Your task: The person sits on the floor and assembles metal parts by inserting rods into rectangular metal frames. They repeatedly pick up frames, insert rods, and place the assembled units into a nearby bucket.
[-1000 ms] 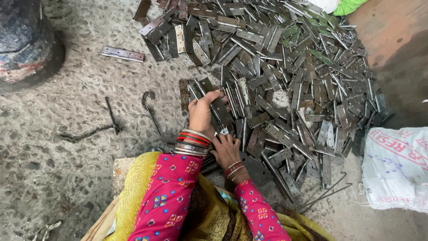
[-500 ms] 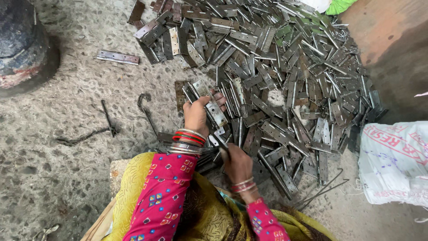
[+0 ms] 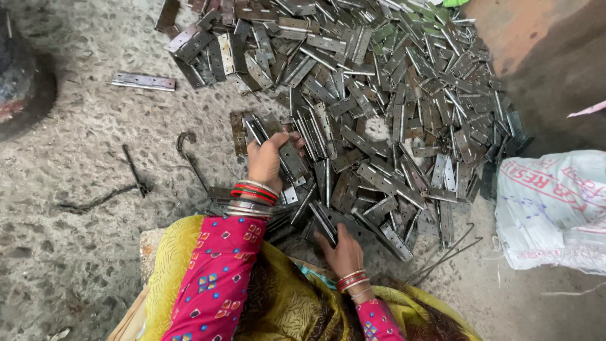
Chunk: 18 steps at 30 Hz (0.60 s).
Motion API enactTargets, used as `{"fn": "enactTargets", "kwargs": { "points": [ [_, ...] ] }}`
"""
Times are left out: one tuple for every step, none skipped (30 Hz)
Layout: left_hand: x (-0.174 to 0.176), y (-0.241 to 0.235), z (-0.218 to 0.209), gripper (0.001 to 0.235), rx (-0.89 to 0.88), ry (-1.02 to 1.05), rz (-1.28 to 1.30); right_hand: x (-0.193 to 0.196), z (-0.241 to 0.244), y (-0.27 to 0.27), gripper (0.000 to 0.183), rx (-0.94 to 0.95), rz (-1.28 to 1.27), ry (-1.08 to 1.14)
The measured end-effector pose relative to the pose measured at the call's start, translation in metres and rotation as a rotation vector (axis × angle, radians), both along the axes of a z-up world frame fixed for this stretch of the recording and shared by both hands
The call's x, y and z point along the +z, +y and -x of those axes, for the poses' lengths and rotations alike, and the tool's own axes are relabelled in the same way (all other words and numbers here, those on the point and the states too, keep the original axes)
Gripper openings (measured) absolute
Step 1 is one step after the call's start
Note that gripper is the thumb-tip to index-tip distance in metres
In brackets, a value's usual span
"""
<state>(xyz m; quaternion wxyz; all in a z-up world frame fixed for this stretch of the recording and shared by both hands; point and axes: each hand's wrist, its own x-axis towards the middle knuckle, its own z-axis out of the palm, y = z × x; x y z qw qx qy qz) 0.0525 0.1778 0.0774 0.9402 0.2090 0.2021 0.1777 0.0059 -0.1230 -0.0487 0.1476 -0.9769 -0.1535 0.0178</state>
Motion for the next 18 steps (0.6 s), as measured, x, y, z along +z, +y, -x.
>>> {"fn": "enactTargets", "kwargs": {
  "points": [
    [-0.001,0.0,-0.002,0.018,-0.002,0.009,0.008,-0.006,-0.006,-0.002,0.05,-0.044,-0.021,0.032],
    [-0.002,0.001,-0.003,0.017,-0.003,0.018,0.016,-0.012,-0.013,-0.004,0.051,-0.087,-0.042,0.064],
    [-0.004,0.001,-0.002,0.017,0.002,0.015,0.007,-0.017,-0.015,-0.008,0.053,-0.129,-0.057,0.105],
    [-0.007,0.001,-0.001,0.016,0.007,0.011,-0.002,-0.022,-0.017,-0.013,0.055,-0.102,-0.124,0.072],
    [-0.007,0.001,-0.002,0.016,0.016,0.002,-0.015,-0.024,-0.021,-0.015,0.057,-0.071,-0.195,0.033],
    [-0.007,0.002,-0.002,0.016,0.019,-0.003,-0.019,-0.023,-0.026,-0.017,0.059,-0.039,-0.265,-0.006],
    [-0.007,0.0,-0.002,0.016,0.013,-0.003,-0.018,-0.018,-0.025,-0.02,0.058,-0.065,-0.324,0.014],
    [-0.007,-0.002,-0.002,0.016,0.007,-0.003,-0.018,-0.008,-0.026,-0.021,0.057,-0.092,-0.383,0.034],
    [-0.004,-0.001,-0.003,0.016,-0.002,-0.006,-0.018,0.004,-0.032,-0.012,0.055,-0.11,-0.448,0.049],
    [0.0,0.0,-0.004,0.016,-0.01,-0.009,-0.018,0.02,-0.037,-0.003,0.049,-0.219,-0.593,0.158],
    [0.002,-0.001,-0.001,0.016,-0.019,-0.007,-0.015,0.041,-0.036,0.003,0.043,-0.328,-0.731,0.277],
    [0.005,-0.001,0.003,0.019,-0.029,0.005,-0.02,0.063,-0.037,0.011,0.038,-0.437,-0.866,0.399],
    [0.009,-0.001,0.005,0.021,-0.041,0.014,-0.03,0.083,-0.041,0.025,0.034,-0.361,-1.008,0.4],
    [0.014,0.0,0.007,0.024,-0.053,0.023,-0.039,0.101,-0.045,0.039,0.03,-0.282,-1.148,0.4],
    [0.018,0.0,0.01,0.028,-0.1,0.014,-0.01,0.117,-0.049,0.049,0.027,-0.203,-1.29,0.395],
    [0.022,-0.001,0.013,0.033,-0.147,0.005,0.018,0.128,-0.052,0.058,0.031,-0.144,-1.341,0.488],
    [0.025,-0.001,0.016,0.038,-0.191,-0.004,0.046,0.135,-0.06,0.066,0.035,-0.081,-1.388,0.584],
    [0.027,-0.002,0.017,0.041,-0.245,-0.008,0.045,0.136,-0.067,0.07,0.04,-0.017,-1.432,0.681]
  ]
}}
